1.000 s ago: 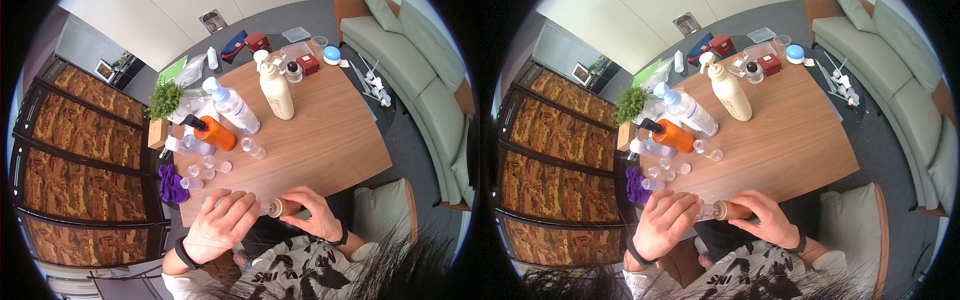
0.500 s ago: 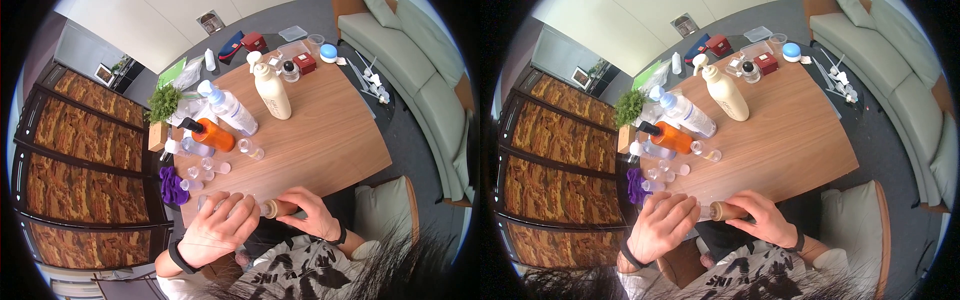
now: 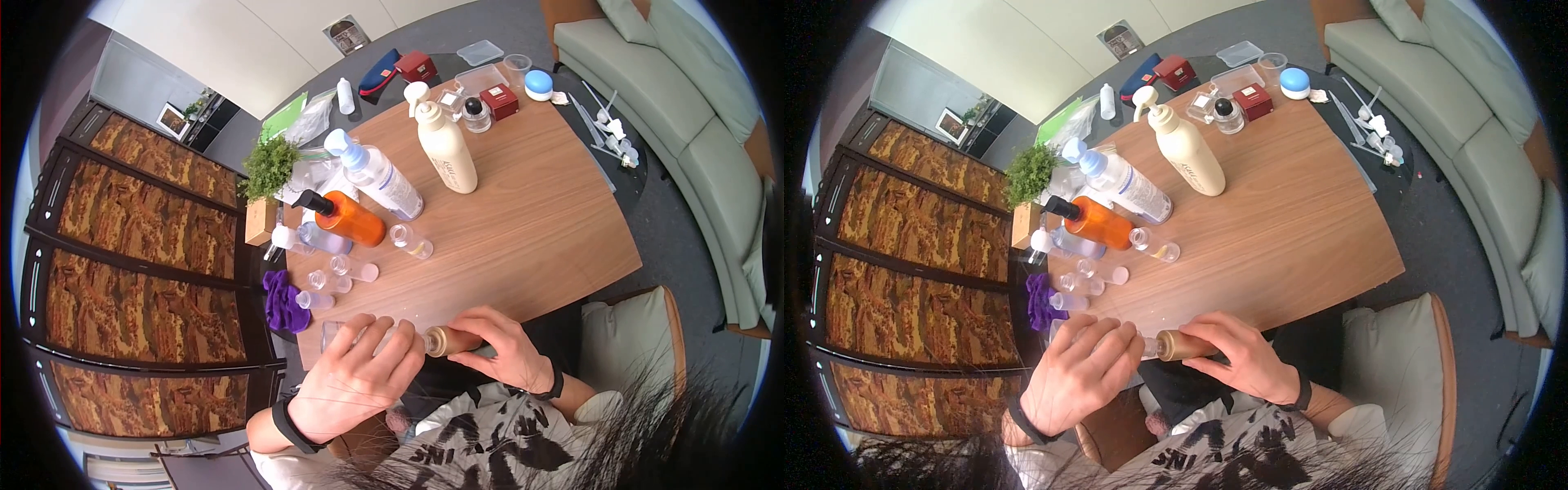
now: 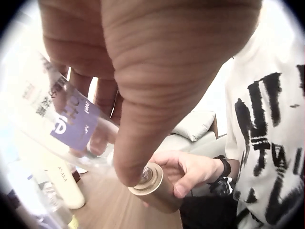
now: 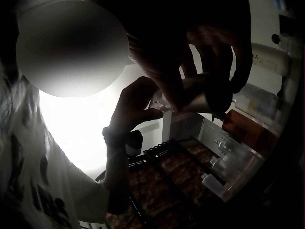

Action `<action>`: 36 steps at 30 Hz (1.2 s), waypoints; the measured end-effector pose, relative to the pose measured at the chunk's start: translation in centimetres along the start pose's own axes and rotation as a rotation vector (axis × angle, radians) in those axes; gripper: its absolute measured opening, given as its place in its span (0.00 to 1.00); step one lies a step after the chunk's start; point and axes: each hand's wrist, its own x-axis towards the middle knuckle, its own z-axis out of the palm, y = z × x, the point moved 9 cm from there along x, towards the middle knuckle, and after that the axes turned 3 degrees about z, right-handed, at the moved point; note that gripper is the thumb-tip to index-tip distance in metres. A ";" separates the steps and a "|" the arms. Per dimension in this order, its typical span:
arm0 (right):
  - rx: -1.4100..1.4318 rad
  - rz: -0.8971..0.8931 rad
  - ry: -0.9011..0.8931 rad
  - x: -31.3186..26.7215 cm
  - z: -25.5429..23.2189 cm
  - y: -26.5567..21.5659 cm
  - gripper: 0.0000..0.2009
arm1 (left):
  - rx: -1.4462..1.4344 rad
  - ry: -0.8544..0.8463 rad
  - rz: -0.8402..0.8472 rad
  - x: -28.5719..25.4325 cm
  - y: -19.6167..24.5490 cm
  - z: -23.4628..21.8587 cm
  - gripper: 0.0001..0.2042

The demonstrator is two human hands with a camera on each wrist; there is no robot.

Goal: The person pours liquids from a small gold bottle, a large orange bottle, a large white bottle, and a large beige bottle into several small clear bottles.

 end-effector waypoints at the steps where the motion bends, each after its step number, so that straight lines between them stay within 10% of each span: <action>1: 0.020 0.003 0.000 0.0 0.0 0.0 0.26 | -0.026 0.021 -0.015 0.0 -0.3 -0.1 0.19; 17: 0.112 0.008 0.013 -0.8 -1.1 0.3 0.26 | -0.443 0.305 -0.280 -1.9 -7.4 4.5 0.26; 36: 0.045 0.071 0.093 -2.5 -2.9 1.3 0.28 | -0.274 0.199 -0.357 1.3 -14.6 10.3 0.25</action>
